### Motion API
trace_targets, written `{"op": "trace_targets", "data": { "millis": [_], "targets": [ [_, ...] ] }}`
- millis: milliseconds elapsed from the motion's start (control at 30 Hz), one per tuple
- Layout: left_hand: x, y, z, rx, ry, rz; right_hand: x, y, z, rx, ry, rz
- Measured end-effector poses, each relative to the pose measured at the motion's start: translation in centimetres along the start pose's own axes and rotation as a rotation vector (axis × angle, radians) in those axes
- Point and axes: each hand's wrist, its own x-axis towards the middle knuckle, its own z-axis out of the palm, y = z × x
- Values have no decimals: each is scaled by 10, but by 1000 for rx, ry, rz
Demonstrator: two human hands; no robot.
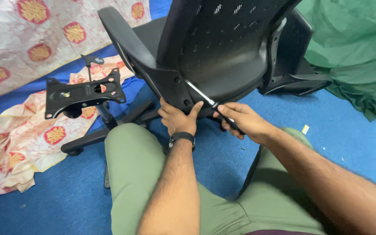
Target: The person sits on the floor and uses a screwdriver to tighten screws on the underside of an office chair seat, securing the seat to the base. The person works on multiple screw locations around the seat perimeter.
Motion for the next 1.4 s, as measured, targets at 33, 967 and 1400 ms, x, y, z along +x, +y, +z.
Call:
{"op": "trace_targets", "data": {
  "millis": [33,967,1400],
  "targets": [
    [2,-3,5,-30,14,27,1,11,-10,48,45,-57],
    [58,-36,102,-386,5,-297,-11,141,-121,156,440,367],
    [3,-53,171,-432,-494,-238,-46,113,-161,449,479,339]
  ]
}}
